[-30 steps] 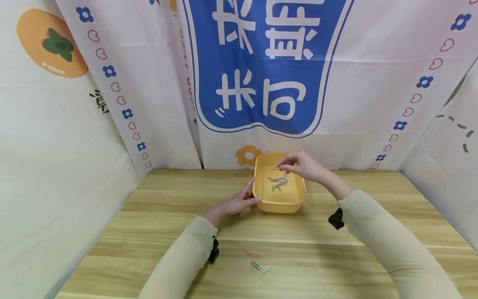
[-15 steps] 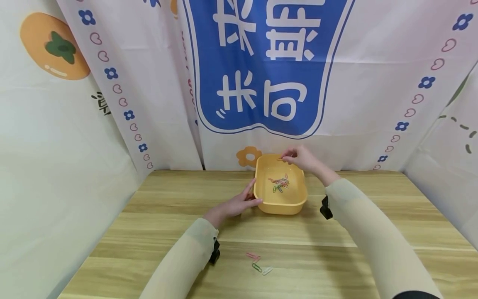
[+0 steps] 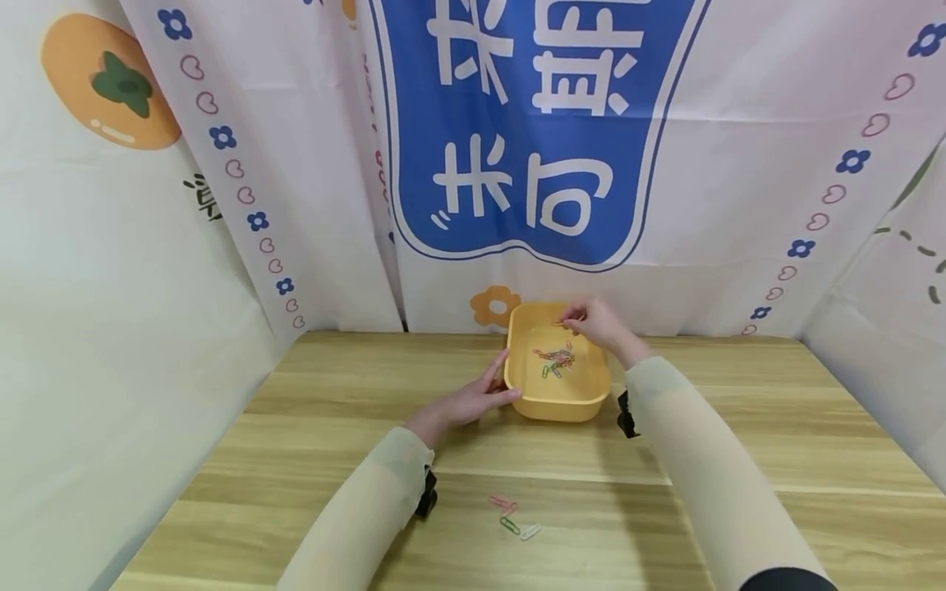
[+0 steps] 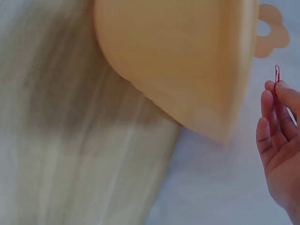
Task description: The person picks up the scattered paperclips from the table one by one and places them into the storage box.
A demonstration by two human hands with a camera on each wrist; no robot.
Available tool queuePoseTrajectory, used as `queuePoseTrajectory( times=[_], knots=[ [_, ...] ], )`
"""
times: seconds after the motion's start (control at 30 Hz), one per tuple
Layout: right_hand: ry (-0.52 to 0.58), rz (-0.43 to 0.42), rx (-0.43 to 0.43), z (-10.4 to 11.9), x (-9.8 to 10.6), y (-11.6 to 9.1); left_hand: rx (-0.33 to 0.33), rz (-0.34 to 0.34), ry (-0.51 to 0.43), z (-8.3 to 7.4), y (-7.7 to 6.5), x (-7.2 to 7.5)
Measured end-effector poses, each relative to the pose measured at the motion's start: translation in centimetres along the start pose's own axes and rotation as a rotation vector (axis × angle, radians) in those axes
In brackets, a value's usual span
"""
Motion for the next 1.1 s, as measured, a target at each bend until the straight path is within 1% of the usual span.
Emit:
queuePoseTrajectory(
  times=[0.13,0.3,0.43,0.57,0.73,0.83,0.97,1.1],
  knots=[
    [-0.004,-0.006,-0.009,-0.7,-0.6,0.1,0.010,0.001,0.015,-0.1,-0.1,0.0],
    [-0.015,-0.026,-0.013,-0.9,-0.6,0.2,0.017,0.008,0.021,-0.1,-0.1,-0.1],
    [-0.035,-0.047,-0.018,-0.8,-0.4,0.1,0.008,0.008,0.007,0.0,0.1,-0.1],
    [-0.044,-0.033,-0.002,-0.3,-0.4,-0.2,0.008,0.006,-0.008,0.1,0.1,0.0],
    [-0.055,-0.016,0.045,0.6,-0.3,-0.8,0.017,-0.001,-0.009,-0.1,0.0,0.1],
    [-0.043,-0.010,0.088,1.2,-0.3,-1.5,0.016,-0.002,-0.005,-0.1,0.0,0.2],
    [-0.042,0.002,0.157,2.6,-0.4,-3.3,0.007,0.005,0.000,0.0,0.1,0.1],
    [-0.049,0.029,0.235,4.4,-1.1,-5.6,-0.005,0.007,0.005,0.1,0.3,0.1]
  ],
)
Point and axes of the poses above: each hand's wrist, its own y-axis towards the middle knuckle, its own x-axis out of the back of the hand, z = x × y, the point moved 9 cm from there along y, towards the middle knuckle
